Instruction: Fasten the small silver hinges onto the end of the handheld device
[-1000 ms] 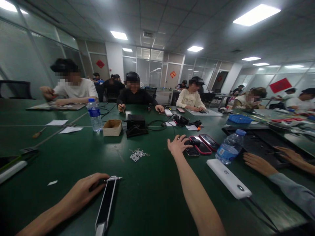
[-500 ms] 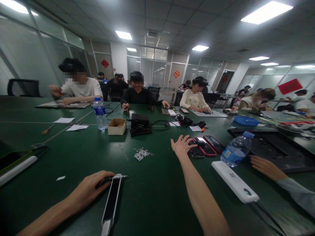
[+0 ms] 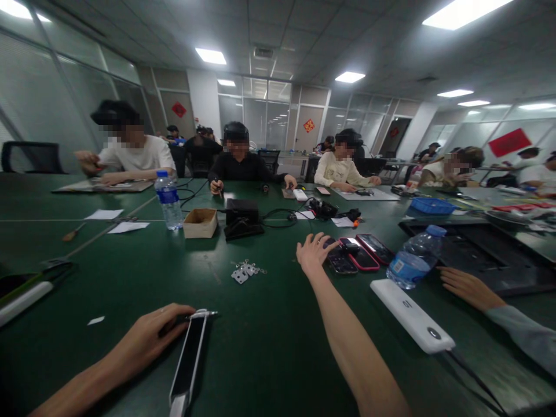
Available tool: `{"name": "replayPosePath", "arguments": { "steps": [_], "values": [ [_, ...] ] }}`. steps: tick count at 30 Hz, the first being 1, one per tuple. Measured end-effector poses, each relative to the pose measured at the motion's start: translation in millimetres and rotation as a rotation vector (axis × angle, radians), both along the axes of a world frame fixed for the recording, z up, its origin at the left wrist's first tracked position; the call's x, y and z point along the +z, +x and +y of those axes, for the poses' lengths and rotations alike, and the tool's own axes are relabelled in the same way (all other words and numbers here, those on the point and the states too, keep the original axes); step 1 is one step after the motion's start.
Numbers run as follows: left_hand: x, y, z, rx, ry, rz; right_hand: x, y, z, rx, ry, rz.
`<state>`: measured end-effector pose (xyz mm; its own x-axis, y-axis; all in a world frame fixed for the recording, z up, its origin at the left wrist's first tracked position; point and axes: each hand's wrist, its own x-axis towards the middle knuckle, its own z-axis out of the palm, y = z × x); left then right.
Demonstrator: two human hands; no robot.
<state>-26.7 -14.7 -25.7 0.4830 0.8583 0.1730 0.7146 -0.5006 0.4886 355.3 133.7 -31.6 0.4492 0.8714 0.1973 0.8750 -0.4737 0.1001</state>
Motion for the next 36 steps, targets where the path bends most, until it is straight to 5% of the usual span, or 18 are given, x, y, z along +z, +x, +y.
{"name": "replayPosePath", "arguments": {
  "steps": [23,31,36],
  "values": [
    [5.3,3,-2,0.003,-0.015,-0.020,-1.3,0,0,0.055,-0.007,0.057],
    [7.3,3,-2,-0.016,-0.008,-0.020,-4.4,10,2,-0.141,0.020,0.217],
    [10.3,5,-3,-0.026,0.012,-0.021,-2.2,13,1,-0.145,0.015,0.256]
  ]
}}
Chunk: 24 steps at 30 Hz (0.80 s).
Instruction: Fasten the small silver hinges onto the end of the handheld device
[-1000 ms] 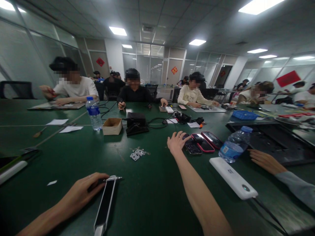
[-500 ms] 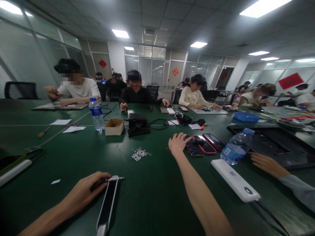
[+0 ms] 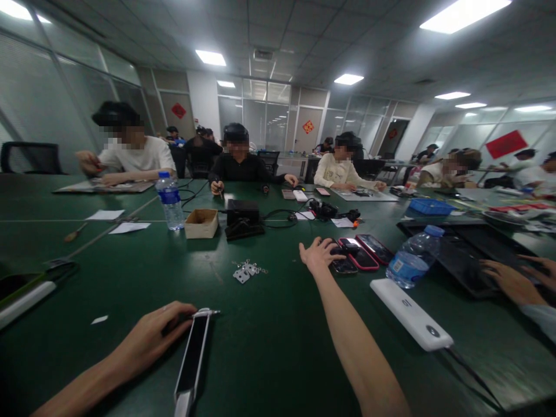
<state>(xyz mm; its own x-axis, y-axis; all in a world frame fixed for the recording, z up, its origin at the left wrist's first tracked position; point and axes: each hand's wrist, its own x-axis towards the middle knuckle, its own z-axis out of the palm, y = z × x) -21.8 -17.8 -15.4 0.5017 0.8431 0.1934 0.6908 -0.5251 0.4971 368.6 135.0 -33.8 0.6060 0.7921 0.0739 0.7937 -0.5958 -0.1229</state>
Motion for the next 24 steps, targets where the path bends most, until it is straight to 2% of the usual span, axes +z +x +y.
{"name": "replayPosePath", "arguments": {
  "steps": [6,13,24],
  "values": [
    [-2.0,-1.8,0.4,-0.002,0.001,-0.004,2.8,-2.2,-0.6,0.030,-0.017,-0.052],
    [-2.6,-2.1,0.9,-0.005,0.007,0.012,0.2,-0.2,0.2,0.027,-0.025,0.013],
    [-2.5,-1.2,1.0,-0.016,0.020,0.004,-1.3,-6.4,-0.6,0.050,-0.003,-0.166]
  ]
}}
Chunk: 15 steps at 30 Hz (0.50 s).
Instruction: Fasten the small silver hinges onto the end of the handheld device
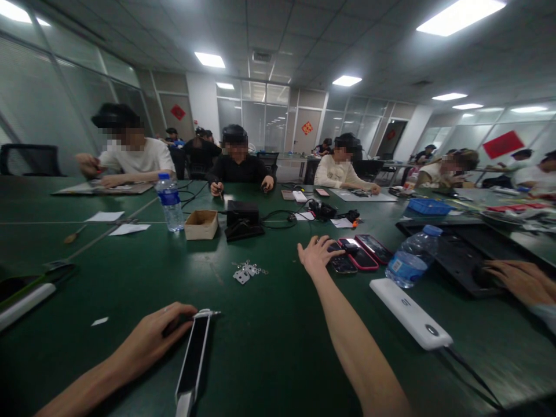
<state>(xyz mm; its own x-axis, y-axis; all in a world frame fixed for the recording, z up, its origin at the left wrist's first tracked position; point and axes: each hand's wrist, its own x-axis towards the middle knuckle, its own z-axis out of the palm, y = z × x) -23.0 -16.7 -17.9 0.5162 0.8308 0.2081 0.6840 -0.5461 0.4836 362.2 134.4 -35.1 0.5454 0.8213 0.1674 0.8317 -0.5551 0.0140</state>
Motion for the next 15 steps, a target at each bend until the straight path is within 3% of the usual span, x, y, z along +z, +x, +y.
{"name": "replayPosePath", "arguments": {
  "steps": [5,15],
  "values": [
    [1.6,0.4,-0.8,0.017,0.004,-0.006,5.1,-4.8,-1.8,0.103,-0.048,-0.039],
    [-0.1,-1.1,-0.4,0.009,0.044,-0.008,7.7,-4.9,-2.8,0.106,-0.057,-0.017]
  ]
}}
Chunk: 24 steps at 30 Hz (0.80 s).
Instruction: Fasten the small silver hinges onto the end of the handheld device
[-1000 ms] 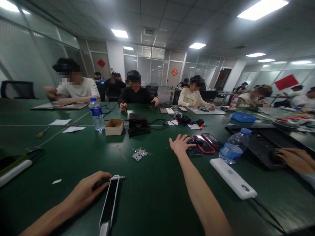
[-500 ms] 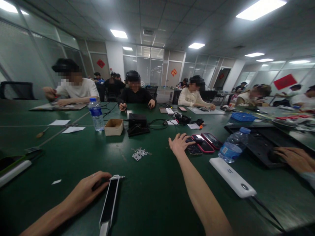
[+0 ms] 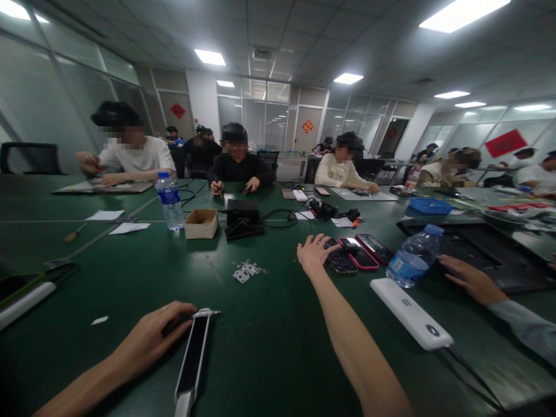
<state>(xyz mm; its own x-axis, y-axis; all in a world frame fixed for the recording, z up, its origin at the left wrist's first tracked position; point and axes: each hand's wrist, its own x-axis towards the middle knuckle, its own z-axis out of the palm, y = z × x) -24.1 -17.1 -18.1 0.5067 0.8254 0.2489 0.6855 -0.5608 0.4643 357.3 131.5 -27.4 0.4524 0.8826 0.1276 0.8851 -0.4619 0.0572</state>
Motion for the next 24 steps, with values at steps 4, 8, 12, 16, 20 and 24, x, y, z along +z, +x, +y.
{"name": "replayPosePath", "arguments": {
  "steps": [4,8,12,16,20,24],
  "values": [
    [-0.1,0,1,-0.006,-0.009,-0.005,-2.8,1,1,0.010,0.003,0.001],
    [0.4,1,1,-0.007,-0.006,-0.004,-6.9,-1,3,-0.020,0.044,-0.043],
    [-0.2,1,1,-0.003,-0.006,0.001,-4.6,-4,1,-0.011,0.067,-0.053],
    [-2.9,-1,1,0.006,0.011,0.005,1.6,-10,-6,0.066,0.107,-0.091],
    [-3.1,-1,1,0.005,-0.001,-0.007,9.0,-24,-13,0.208,0.210,-0.144],
    [2.3,1,-1,0.010,-0.045,-0.009,24.5,-52,-19,0.403,0.211,-0.083]
  ]
}}
